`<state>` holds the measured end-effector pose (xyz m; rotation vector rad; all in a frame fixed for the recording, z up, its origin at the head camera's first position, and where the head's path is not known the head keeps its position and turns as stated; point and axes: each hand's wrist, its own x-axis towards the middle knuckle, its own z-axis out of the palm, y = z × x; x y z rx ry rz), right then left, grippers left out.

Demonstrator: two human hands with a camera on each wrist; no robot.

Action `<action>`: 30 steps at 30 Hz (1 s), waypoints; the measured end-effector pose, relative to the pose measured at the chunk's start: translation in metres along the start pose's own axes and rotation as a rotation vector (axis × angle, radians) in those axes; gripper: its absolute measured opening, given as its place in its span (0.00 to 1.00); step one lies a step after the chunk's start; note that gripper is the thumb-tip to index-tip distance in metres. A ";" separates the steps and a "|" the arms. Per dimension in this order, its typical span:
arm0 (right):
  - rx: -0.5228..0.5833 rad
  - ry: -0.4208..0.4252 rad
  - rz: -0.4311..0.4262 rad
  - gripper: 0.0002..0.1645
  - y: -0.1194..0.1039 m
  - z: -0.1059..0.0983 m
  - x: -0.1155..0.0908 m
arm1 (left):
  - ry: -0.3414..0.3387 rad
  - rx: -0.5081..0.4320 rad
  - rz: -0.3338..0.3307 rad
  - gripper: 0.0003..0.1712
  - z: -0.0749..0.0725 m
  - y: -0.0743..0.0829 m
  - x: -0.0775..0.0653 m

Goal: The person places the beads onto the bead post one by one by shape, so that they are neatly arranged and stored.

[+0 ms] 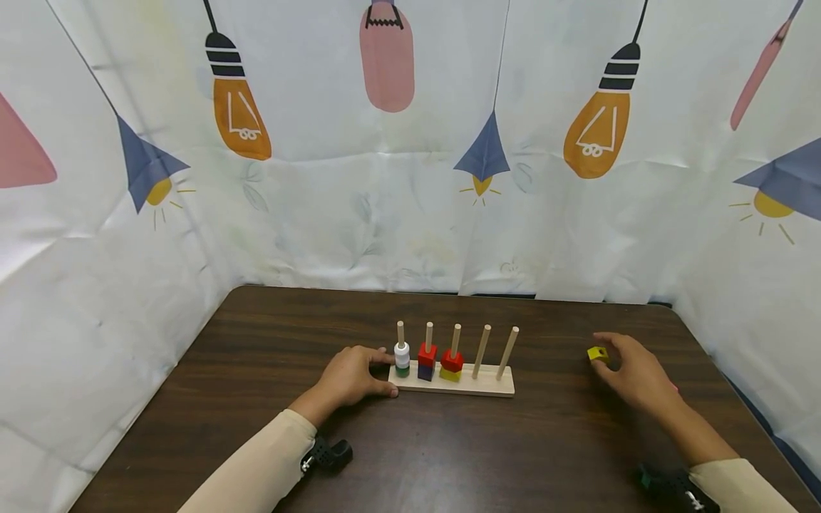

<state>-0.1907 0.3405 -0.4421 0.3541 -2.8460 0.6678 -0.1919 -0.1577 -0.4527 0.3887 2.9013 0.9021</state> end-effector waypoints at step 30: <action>0.043 -0.083 -0.014 0.22 -0.031 -0.003 0.016 | 0.005 0.004 0.004 0.32 0.000 0.000 -0.001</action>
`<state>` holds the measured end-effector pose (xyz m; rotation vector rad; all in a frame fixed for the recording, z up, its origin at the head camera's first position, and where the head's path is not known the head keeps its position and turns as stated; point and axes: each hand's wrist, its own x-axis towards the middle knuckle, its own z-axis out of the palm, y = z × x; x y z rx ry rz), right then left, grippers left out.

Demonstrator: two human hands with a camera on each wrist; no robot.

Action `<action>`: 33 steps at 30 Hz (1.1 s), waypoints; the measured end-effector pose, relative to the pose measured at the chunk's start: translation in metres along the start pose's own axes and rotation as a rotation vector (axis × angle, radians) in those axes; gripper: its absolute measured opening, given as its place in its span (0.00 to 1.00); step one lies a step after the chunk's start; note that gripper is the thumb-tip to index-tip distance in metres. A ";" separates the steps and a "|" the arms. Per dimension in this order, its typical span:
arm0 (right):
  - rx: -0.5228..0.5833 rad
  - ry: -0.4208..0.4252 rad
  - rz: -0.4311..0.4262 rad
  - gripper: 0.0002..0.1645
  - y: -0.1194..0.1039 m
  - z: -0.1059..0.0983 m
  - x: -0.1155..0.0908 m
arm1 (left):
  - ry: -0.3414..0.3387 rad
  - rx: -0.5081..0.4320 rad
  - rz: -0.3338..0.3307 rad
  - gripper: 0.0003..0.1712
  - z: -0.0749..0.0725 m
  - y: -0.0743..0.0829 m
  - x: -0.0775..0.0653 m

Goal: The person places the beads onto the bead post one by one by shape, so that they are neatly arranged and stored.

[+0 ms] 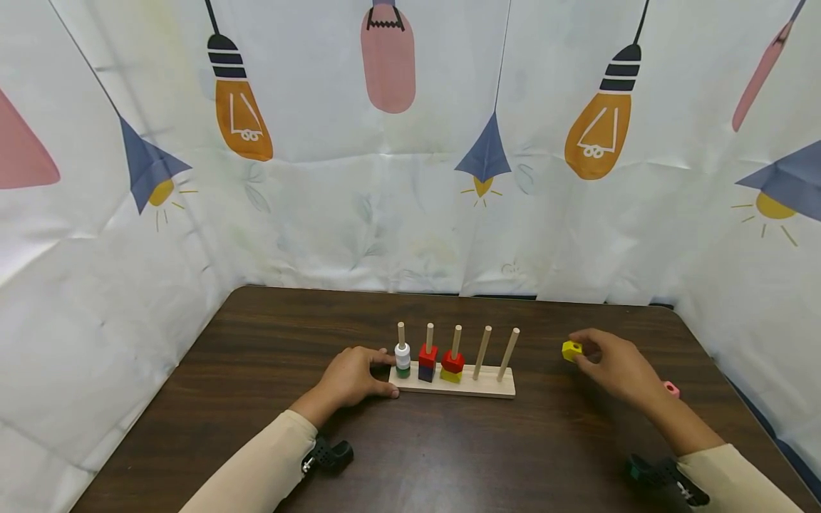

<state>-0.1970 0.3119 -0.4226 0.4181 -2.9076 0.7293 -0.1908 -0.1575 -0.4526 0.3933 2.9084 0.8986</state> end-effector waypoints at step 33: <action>0.020 0.094 -0.286 0.22 -0.084 -0.039 0.009 | -0.002 0.004 0.001 0.32 0.000 0.000 0.000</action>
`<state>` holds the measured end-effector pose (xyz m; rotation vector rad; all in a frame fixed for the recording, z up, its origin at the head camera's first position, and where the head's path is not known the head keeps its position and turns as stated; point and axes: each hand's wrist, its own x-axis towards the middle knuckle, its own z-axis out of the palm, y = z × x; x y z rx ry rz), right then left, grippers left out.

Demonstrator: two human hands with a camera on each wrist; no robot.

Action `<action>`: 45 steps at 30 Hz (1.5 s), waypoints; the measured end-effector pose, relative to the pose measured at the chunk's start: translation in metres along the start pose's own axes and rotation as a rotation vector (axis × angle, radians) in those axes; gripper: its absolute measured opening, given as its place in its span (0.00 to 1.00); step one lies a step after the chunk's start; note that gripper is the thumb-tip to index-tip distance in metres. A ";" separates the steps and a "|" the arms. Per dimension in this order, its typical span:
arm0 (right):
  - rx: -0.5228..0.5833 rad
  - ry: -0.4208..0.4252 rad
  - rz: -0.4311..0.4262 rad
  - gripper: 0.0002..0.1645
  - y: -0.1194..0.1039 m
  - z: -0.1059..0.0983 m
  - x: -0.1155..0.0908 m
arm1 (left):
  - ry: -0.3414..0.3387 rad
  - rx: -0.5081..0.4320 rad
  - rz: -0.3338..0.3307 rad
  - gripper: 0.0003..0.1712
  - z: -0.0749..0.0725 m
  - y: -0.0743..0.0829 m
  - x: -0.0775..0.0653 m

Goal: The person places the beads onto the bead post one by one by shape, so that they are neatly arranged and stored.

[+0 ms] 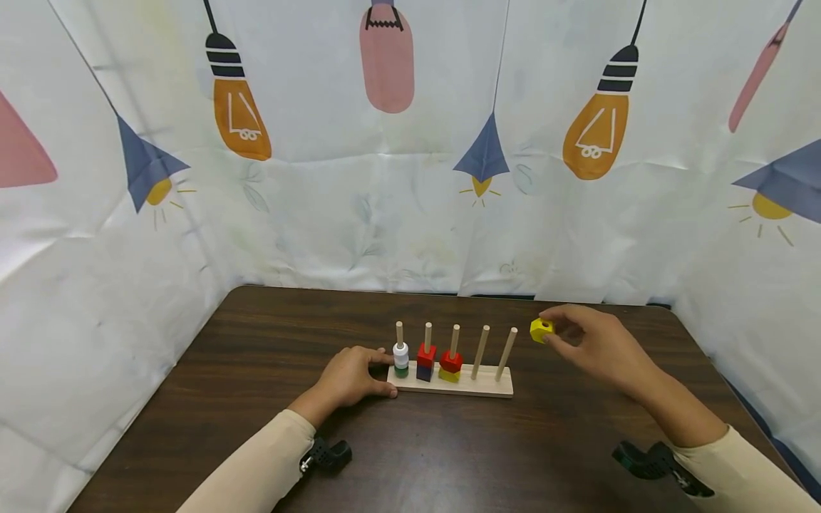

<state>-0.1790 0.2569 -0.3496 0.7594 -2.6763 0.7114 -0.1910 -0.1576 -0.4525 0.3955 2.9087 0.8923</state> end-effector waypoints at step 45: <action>0.204 0.042 -0.106 0.21 -0.049 0.017 0.035 | -0.003 -0.012 -0.003 0.32 0.000 -0.001 0.000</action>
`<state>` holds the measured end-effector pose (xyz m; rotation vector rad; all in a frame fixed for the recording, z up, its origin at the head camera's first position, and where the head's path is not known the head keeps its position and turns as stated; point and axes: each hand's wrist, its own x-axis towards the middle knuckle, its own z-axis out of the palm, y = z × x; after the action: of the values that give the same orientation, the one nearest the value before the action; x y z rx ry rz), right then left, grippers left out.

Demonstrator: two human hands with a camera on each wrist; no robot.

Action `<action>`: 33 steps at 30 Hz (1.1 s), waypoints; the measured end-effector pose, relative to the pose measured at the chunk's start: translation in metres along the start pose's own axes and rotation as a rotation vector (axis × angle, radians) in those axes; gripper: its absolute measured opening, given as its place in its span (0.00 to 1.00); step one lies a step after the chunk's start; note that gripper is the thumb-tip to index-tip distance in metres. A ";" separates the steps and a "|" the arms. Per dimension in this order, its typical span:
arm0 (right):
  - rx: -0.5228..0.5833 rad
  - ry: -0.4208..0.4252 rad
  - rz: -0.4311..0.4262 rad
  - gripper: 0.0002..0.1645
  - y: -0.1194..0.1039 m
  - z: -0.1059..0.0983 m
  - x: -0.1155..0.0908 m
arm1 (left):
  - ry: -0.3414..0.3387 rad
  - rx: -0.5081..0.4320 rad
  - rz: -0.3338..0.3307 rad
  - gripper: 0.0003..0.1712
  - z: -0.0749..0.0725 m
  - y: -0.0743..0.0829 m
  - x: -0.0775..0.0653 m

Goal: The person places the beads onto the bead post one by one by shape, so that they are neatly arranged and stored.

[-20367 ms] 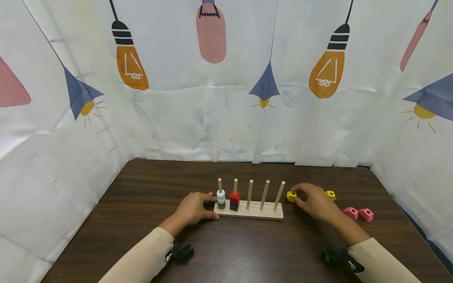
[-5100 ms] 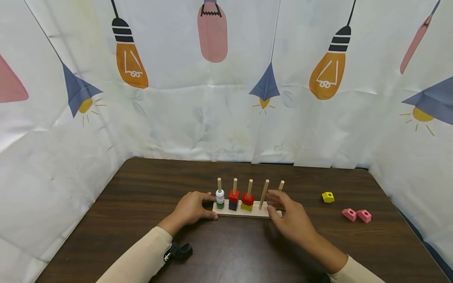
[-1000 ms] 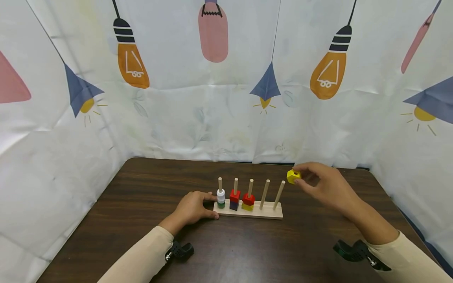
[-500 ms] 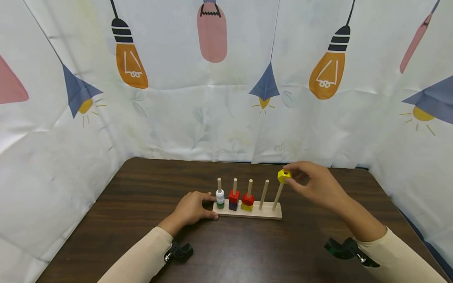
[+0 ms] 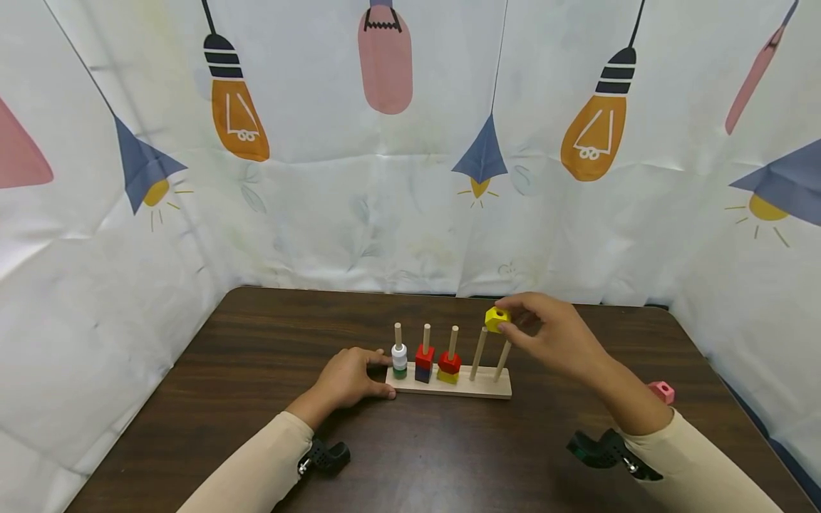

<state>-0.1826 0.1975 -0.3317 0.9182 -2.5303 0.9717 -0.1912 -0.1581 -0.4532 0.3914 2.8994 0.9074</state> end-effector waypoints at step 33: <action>0.093 0.018 0.016 0.21 -0.021 0.040 0.020 | 0.001 -0.006 -0.013 0.32 0.000 -0.001 0.001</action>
<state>-0.1857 0.1491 -0.3413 0.9119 -2.4997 1.1059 -0.1921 -0.1582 -0.4536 0.3711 2.8956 0.9151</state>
